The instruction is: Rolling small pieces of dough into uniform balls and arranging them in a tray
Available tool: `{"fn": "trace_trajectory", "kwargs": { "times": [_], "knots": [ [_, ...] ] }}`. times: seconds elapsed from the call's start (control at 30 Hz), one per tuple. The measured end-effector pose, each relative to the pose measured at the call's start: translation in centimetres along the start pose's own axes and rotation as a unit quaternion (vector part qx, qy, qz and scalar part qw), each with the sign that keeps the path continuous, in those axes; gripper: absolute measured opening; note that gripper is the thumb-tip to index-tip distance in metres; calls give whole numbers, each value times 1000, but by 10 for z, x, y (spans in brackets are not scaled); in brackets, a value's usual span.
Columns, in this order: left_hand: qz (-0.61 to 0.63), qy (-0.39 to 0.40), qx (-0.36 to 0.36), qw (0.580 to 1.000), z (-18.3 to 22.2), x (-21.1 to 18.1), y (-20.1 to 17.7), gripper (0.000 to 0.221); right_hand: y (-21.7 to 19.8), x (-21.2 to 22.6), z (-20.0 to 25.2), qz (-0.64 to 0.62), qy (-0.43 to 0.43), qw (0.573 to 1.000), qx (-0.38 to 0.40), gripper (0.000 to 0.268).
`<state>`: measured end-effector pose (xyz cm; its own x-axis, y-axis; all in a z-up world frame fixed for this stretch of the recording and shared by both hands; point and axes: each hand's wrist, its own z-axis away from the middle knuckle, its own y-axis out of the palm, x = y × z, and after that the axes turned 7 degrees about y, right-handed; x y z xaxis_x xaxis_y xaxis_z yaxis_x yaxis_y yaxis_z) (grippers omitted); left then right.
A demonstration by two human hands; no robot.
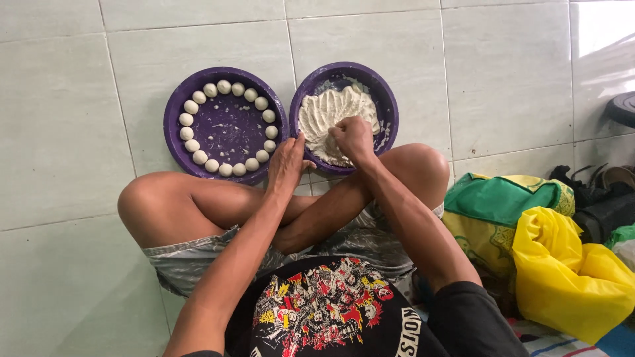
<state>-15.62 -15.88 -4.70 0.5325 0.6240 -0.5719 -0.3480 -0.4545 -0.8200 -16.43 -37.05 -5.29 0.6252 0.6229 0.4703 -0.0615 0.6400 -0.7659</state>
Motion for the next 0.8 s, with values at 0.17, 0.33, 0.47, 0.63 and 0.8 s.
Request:
{"fn": "trace_trajectory", "kwargs": {
  "times": [0.17,0.33,0.47,0.63,0.8],
  "knots": [
    [6,9,-5,1000,2,-6,-8,88,-20,20,17,27,-52,998,37,47],
    [-9,6,-1,1000,0,-7,-8,88,-58,34,34,165,-318,933,12,40],
    [-6,-1,1,1000,0,-5,-2,90,-48,11,28,316,-442,839,26,29],
    [-8,-6,9,1000,3,1,5,92,-37,3,17,347,-461,817,1,11],
    [1,-10,7,1000,1,-1,3,90,-14,-5,5,300,-318,897,67,11]
  ]
}}
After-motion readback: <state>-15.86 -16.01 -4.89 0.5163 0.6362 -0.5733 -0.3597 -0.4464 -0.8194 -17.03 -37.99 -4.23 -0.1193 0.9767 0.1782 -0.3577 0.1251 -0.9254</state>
